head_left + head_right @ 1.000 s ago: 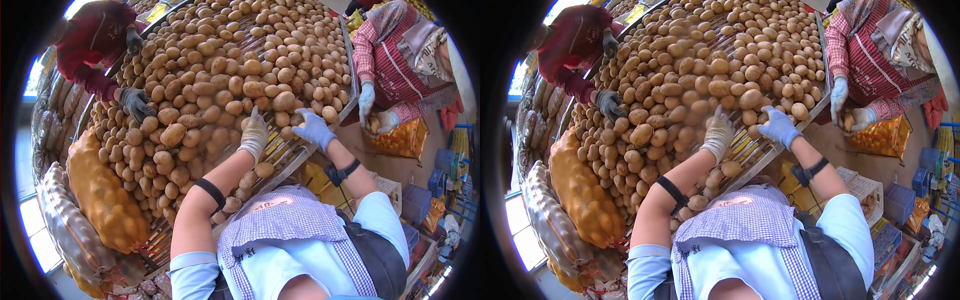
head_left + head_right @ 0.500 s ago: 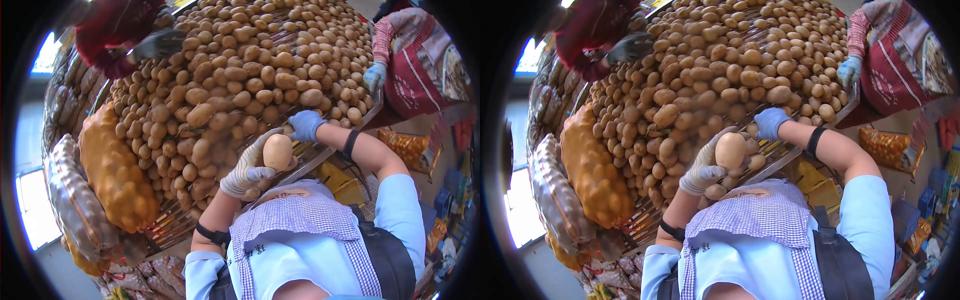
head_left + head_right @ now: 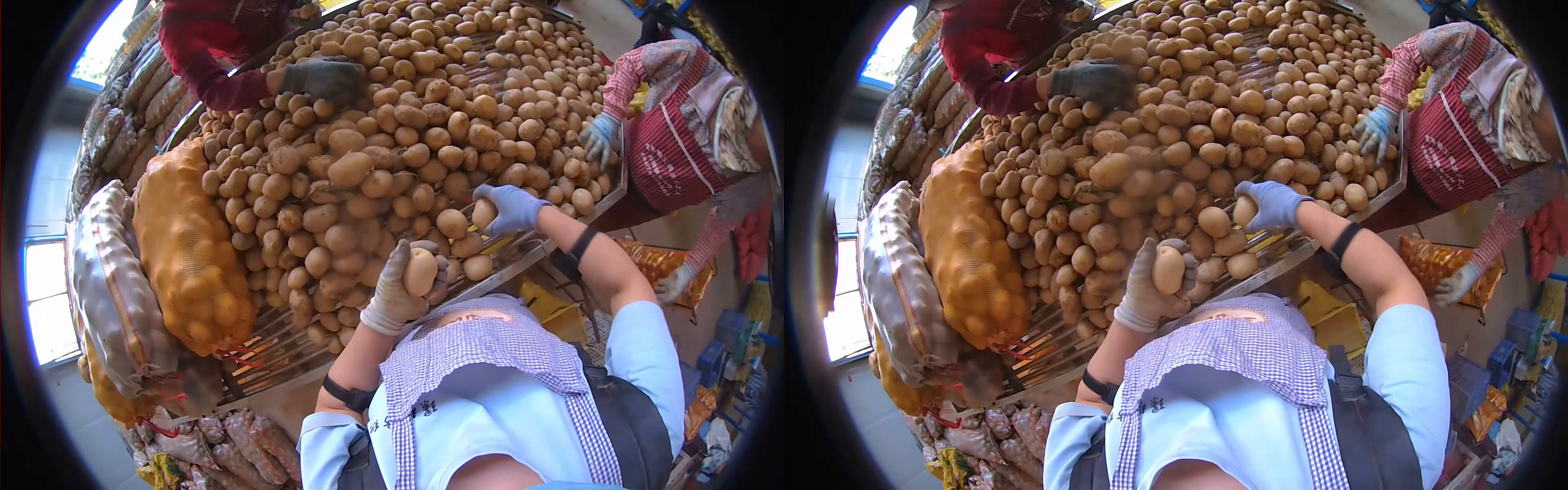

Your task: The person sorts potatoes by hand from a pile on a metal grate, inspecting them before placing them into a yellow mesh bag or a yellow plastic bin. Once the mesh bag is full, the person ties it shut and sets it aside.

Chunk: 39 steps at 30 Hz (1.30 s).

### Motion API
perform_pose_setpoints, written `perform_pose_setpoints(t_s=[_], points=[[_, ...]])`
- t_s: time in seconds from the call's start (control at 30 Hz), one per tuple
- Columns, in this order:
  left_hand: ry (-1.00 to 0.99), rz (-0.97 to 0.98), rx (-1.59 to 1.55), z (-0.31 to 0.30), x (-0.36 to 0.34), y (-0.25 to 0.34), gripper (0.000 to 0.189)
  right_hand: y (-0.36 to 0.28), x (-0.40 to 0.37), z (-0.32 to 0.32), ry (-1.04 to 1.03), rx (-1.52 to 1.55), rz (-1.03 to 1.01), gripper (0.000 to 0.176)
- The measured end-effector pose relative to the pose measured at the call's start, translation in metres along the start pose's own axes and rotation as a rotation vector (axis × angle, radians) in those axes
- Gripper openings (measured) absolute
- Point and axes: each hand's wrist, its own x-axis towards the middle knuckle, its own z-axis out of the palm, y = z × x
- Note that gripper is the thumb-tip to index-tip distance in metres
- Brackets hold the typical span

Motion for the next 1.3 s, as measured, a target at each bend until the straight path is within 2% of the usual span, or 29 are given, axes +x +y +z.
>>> perform_pose_setpoints(t_s=[0.03,0.1,0.13,0.2,0.23,0.3,0.37,0.47,0.5,0.53,0.57,0.6,0.63,0.67,0.73,0.77,0.83,0.87,0.9,0.93,0.97,1.0,1.03,1.07,1.13,1.17,1.2,1.27,1.3], points=[[0.009,-0.011,0.028,-0.001,-0.001,0.0,0.045,0.008,-0.009,0.007,0.055,0.415,-0.097,0.063],[0.012,0.014,0.104,0.001,0.0,-0.008,0.04,-0.007,-0.043,0.006,-0.077,1.198,-0.244,0.068],[0.003,-0.009,0.111,0.004,0.002,-0.009,0.04,-0.01,-0.059,0.014,-0.054,1.206,-0.233,0.068],[-0.147,-0.043,0.366,0.013,0.006,-0.012,0.038,-0.014,-0.092,0.033,-0.355,1.948,-0.42,0.075],[-0.147,-0.031,0.452,0.019,0.011,-0.018,0.04,-0.021,-0.107,0.041,-0.306,1.965,-0.421,0.075],[-0.214,-0.095,0.522,0.033,0.018,-0.025,0.042,-0.038,-0.129,0.055,-0.633,2.418,-0.408,0.084],[-0.28,-0.11,0.629,0.046,0.026,-0.033,0.05,-0.036,-0.142,0.073,-0.594,2.45,-0.527,0.087],[-0.305,-0.215,0.782,0.079,0.028,-0.044,0.052,-0.033,-0.168,0.089,-0.526,2.535,-0.711,0.091],[-0.323,-0.308,0.895,0.091,0.028,-0.043,0.059,-0.032,-0.182,0.09,-0.435,2.465,-0.589,0.09],[-0.346,-0.344,0.91,0.094,0.032,-0.05,0.059,-0.031,-0.194,0.093,-0.348,2.393,-0.464,0.089],[-0.421,-0.336,1.014,0.096,0.037,-0.056,0.061,-0.028,-0.204,0.1,-0.299,2.411,-0.481,0.089],[-0.496,-0.326,1.113,0.1,0.04,-0.063,0.063,-0.027,-0.213,0.106,-0.204,2.294,-0.415,0.09],[-0.506,-0.47,1.075,0.109,0.04,-0.067,0.071,-0.026,-0.222,0.113,-0.113,2.176,-0.344,0.091],[-0.528,-0.503,1.086,0.117,0.043,-0.071,0.071,-0.03,-0.231,0.118,-0.069,2.194,-0.351,0.091],[-0.705,-0.534,1.434,0.129,0.051,-0.083,0.074,-0.042,-0.251,0.123,0.27,1.957,-0.139,0.081],[-0.747,-0.517,1.414,0.128,0.053,-0.091,0.07,-0.047,-0.257,0.126,0.31,1.974,-0.136,0.081],[-0.86,-0.51,1.449,0.132,0.057,-0.11,0.07,-0.056,-0.268,0.132,0.753,1.631,-0.009,0.059],[-0.947,-0.467,1.474,0.134,0.059,-0.119,0.069,-0.056,-0.275,0.137,0.787,1.641,0.003,0.059],[-1.001,-0.446,1.522,0.134,0.061,-0.127,0.064,-0.056,-0.284,0.143,0.778,1.78,-0.016,0.055],[-1.023,-0.468,1.524,0.136,0.062,-0.135,0.064,-0.056,-0.291,0.15,0.763,1.919,-0.041,0.052],[-1.001,-0.493,1.519,0.139,0.062,-0.143,0.059,-0.053,-0.298,0.159,0.787,1.928,-0.036,0.052],[-0.977,-0.517,1.515,0.141,0.062,-0.151,0.054,-0.049,-0.303,0.172,0.752,2.147,-0.072,0.052],[-1.037,-0.419,1.45,0.126,0.069,-0.165,0.046,-0.047,-0.306,0.181,0.705,2.364,-0.117,0.052],[-1.05,-0.436,1.451,0.12,0.07,-0.175,0.046,-0.046,-0.309,0.185,0.727,2.373,-0.119,0.052],[-0.687,-0.759,1.056,0.117,0.071,-0.192,0.042,-0.045,-0.316,0.193,0.719,2.547,-0.413,0.051],[-0.7,-0.803,1.058,0.119,0.073,-0.195,0.049,-0.04,-0.315,0.204,0.725,2.645,-0.45,0.051],[-0.708,-0.811,1.062,0.118,0.075,-0.199,0.049,-0.033,-0.317,0.213,0.74,2.644,-0.457,0.051],[-0.335,-0.994,0.798,0.111,0.076,-0.203,0.055,-0.017,-0.323,0.237,0.856,2.774,-0.452,0.052],[-0.233,-1.023,0.771,0.115,0.074,-0.201,0.056,-0.004,-0.323,0.263,0.997,2.988,-0.307,0.055]])
